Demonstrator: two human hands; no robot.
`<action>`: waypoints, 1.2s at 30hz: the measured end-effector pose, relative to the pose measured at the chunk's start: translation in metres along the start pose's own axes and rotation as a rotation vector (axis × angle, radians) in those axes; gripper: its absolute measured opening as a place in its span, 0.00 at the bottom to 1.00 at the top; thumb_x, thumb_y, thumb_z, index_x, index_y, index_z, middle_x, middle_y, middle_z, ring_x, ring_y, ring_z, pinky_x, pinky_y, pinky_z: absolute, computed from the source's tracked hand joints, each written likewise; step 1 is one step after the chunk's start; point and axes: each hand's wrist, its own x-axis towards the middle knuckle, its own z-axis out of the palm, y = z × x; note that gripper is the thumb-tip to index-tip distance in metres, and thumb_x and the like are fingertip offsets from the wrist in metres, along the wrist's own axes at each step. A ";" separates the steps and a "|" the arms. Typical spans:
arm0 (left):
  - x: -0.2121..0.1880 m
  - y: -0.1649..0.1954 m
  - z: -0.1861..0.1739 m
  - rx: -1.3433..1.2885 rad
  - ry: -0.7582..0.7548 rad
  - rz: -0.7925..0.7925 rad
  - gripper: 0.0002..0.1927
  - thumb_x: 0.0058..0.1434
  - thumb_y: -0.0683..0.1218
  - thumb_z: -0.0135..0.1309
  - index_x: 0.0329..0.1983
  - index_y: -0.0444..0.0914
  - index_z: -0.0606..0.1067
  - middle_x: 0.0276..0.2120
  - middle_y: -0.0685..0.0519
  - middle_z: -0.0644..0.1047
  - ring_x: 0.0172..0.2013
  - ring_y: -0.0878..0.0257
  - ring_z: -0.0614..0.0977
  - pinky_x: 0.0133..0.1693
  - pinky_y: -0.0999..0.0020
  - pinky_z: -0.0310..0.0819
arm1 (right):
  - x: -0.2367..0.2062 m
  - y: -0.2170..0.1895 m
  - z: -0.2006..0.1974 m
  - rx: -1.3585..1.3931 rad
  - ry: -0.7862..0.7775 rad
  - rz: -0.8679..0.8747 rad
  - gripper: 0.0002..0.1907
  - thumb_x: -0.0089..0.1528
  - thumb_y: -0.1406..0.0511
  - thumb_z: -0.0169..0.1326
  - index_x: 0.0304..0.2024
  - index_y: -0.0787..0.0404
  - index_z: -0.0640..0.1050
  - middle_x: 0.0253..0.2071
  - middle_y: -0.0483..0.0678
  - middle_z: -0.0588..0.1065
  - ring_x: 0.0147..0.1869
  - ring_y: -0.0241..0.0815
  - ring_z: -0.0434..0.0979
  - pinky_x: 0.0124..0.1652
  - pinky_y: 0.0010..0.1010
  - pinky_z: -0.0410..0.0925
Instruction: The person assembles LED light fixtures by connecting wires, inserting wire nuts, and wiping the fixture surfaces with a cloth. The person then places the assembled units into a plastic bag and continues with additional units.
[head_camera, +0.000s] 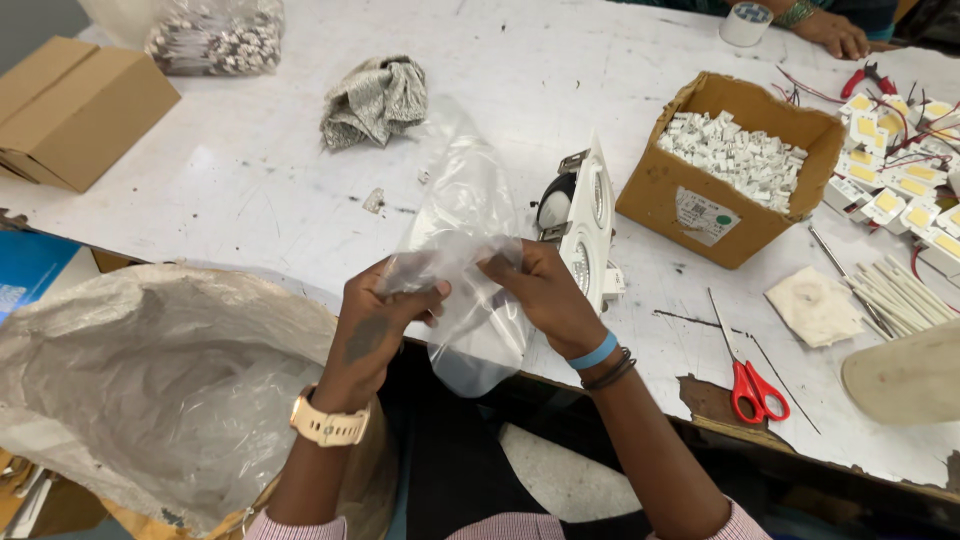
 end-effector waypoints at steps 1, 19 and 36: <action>0.004 0.001 -0.001 0.004 0.008 0.054 0.23 0.60 0.43 0.64 0.55 0.25 0.75 0.35 0.45 0.82 0.32 0.61 0.81 0.36 0.67 0.79 | 0.002 -0.002 0.004 -0.048 0.057 0.002 0.14 0.68 0.63 0.56 0.47 0.70 0.81 0.39 0.50 0.80 0.39 0.35 0.80 0.37 0.28 0.76; 0.016 0.027 -0.008 -0.589 0.155 0.150 0.07 0.68 0.43 0.56 0.47 0.40 0.72 0.28 0.54 0.76 0.30 0.64 0.80 0.33 0.65 0.81 | -0.032 -0.016 0.006 -1.116 0.516 -0.427 0.17 0.65 0.67 0.62 0.57 0.50 0.81 0.47 0.41 0.81 0.34 0.35 0.82 0.31 0.27 0.71; 0.054 -0.053 -0.003 0.752 0.419 0.617 0.13 0.75 0.48 0.54 0.53 0.34 0.77 0.49 0.46 0.81 0.48 0.51 0.84 0.48 0.59 0.79 | -0.054 0.058 -0.044 -1.240 0.665 -0.266 0.27 0.64 0.52 0.62 0.57 0.64 0.79 0.23 0.49 0.78 0.17 0.40 0.74 0.20 0.34 0.67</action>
